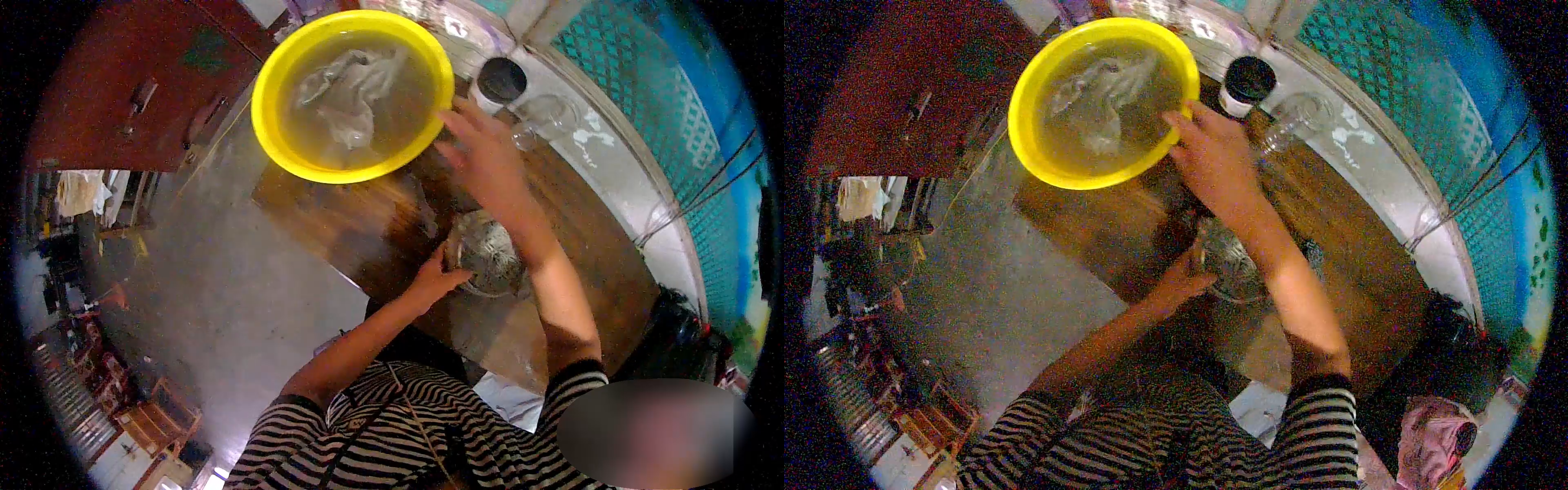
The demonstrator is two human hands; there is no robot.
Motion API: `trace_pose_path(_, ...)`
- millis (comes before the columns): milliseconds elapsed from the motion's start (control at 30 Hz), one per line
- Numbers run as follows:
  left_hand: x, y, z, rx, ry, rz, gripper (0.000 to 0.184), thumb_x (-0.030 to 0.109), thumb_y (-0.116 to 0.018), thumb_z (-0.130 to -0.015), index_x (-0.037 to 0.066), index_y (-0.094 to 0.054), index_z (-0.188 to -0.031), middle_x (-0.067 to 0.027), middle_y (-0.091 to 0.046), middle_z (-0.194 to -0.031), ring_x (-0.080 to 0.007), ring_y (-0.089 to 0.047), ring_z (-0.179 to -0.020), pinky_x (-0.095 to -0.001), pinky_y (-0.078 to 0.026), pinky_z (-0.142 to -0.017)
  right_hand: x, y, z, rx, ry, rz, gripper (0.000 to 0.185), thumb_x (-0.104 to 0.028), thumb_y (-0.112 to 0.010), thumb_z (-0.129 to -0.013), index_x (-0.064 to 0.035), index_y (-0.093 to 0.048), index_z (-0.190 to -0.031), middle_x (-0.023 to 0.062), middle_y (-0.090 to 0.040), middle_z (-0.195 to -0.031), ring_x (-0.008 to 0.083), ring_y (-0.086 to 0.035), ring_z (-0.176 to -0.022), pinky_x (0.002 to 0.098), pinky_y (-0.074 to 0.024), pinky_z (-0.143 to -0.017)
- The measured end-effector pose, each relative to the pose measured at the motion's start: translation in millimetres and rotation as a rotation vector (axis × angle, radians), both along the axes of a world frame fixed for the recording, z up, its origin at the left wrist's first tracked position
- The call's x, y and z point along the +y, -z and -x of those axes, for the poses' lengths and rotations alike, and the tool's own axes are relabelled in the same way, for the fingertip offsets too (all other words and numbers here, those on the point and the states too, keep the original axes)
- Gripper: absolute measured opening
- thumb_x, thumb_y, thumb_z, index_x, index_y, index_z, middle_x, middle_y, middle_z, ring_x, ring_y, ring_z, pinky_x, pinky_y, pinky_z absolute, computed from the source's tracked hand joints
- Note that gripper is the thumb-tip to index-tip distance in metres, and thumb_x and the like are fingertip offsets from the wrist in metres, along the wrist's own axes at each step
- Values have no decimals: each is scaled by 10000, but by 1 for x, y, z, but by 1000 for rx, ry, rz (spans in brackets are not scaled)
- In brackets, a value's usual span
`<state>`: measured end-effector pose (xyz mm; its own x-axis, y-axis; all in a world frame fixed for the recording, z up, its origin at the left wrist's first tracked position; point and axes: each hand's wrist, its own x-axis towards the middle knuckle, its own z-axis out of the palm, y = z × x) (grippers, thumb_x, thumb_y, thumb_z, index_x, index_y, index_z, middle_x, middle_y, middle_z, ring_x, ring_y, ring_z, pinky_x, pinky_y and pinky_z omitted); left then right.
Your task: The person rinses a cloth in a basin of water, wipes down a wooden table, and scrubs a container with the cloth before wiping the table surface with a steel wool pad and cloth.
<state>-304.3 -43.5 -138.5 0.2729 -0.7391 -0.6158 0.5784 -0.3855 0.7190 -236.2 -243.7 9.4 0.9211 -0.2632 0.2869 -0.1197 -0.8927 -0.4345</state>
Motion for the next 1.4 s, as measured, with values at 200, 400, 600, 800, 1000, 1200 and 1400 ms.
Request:
trace_pose_path(200, 35, -39, -67, -137, -75, 125, 827, 285, -746, -778, -4, -297, -1409, -213, -485, -1287, -234, -560, -1060, -338, -463, -906, 23, 98, -172, 166, 149, 7, 563, -316, -705, -749, -92, -530, -1234, 178, -544, -1217, 348, -539, -1099, 442, -446, -914)
trace_pose_path(400, 63, -56, -195, -936, -107, -4, 744, 196, -723, -776, 63, -339, -1399, -181, -560, -1222, -222, -590, -1062, -337, -478, -907, 17, 94, -173, 435, -26, 100, 281, -287, -619, -779, -99, -654, -984, 169, -652, -931, 354, -627, -889, 459, -505, -783)
trace_pose_path(600, 10, -74, -283, -1164, -240, 125, 962, 249, -792, -664, -15, -248, -1413, -245, -365, -1389, -322, -358, -1304, -396, -339, -1053, 13, -68, -176, 211, -261, -112, 328, -223, -669, -769, -62, -646, -1053, 92, -687, -839, 203, -650, -776, 332, -507, -734)
trace_pose_path(800, -33, -68, -316, -1165, -199, 124, 805, 269, -735, -722, -46, -342, -1351, -232, -444, -1320, -324, -452, -1219, -392, -395, -982, 17, -139, -174, -222, -323, -749, 235, -195, -676, -770, -62, -680, -964, 39, -685, -818, 147, -631, -741, 290, -496, -692)
trace_pose_path(1000, -24, -94, -333, -368, -477, 371, 422, 188, -565, -860, -50, -493, -1201, -173, -578, -1173, -283, -570, -1080, -388, -455, -928, -21, -118, -153, -236, -44, -500, 302, -135, -672, -783, -25, -634, -1061, 75, -676, -909, 216, -635, -850, 321, -496, -765)
trace_pose_path(1200, -29, -181, -324, 36, -580, 780, 332, 71, -479, -861, -32, -516, -1175, -168, -593, -1137, -304, -566, -1075, -425, -448, -944, 11, 28, -160, -300, 52, -318, 371, -146, -677, -745, -40, -614, -1095, 148, -677, -978, 339, -620, -973, 390, -470, -879)
trace_pose_path(1400, -31, -180, -319, 155, -711, 862, 352, 192, -503, -882, -9, -528, -1170, -163, -583, -1176, -301, -543, -1115, -429, -416, -986, 38, 11, -184, -246, 19, -932, 385, -113, -680, -707, -48, -627, -1083, 129, -681, -982, 292, -630, -972, 364, -477, -869)
